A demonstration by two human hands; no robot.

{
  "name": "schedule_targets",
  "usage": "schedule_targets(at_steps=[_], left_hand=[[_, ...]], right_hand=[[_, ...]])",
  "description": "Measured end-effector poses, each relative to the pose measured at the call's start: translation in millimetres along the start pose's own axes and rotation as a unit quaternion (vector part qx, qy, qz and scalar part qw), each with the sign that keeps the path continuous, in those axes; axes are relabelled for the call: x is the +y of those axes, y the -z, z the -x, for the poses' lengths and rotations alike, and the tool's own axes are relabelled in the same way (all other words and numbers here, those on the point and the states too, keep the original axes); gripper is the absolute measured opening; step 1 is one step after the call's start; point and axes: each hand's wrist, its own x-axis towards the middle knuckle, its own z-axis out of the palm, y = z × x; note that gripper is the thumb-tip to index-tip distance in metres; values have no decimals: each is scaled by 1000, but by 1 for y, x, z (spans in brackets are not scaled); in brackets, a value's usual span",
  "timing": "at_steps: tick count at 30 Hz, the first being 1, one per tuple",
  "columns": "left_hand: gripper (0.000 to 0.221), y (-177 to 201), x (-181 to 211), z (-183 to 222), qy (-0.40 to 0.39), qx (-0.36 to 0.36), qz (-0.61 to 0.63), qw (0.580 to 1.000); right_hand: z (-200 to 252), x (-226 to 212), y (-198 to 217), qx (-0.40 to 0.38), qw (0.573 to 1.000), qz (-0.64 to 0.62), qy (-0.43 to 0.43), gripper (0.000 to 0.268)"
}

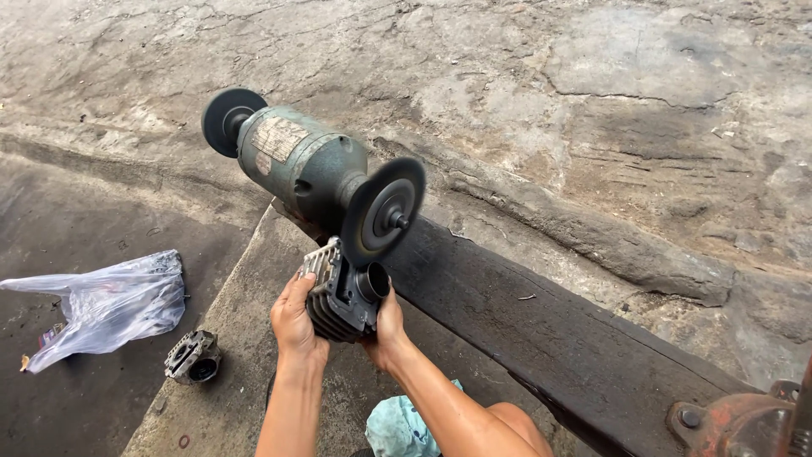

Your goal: Cleaning a motorcycle cylinder block using a bench grinder

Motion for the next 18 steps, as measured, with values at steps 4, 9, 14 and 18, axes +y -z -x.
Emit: schedule_targets(at_steps=[4, 9, 14, 18], left_hand=[[30, 6, 11, 0, -17, 1, 11, 1000], [32, 4, 21, 4, -30, -19, 19, 999], [30, -5, 25, 5, -31, -11, -7, 999], [29, -10, 21, 4, -28, -4, -20, 999]], right_hand=[[-9, 9, -4, -2, 1000, -5, 18, 58], [5, 9, -14, 6, 999, -16, 35, 55], [14, 7, -22, -2, 999, -35, 35, 50], [11, 8, -18, 15, 999, -35, 31, 51]])
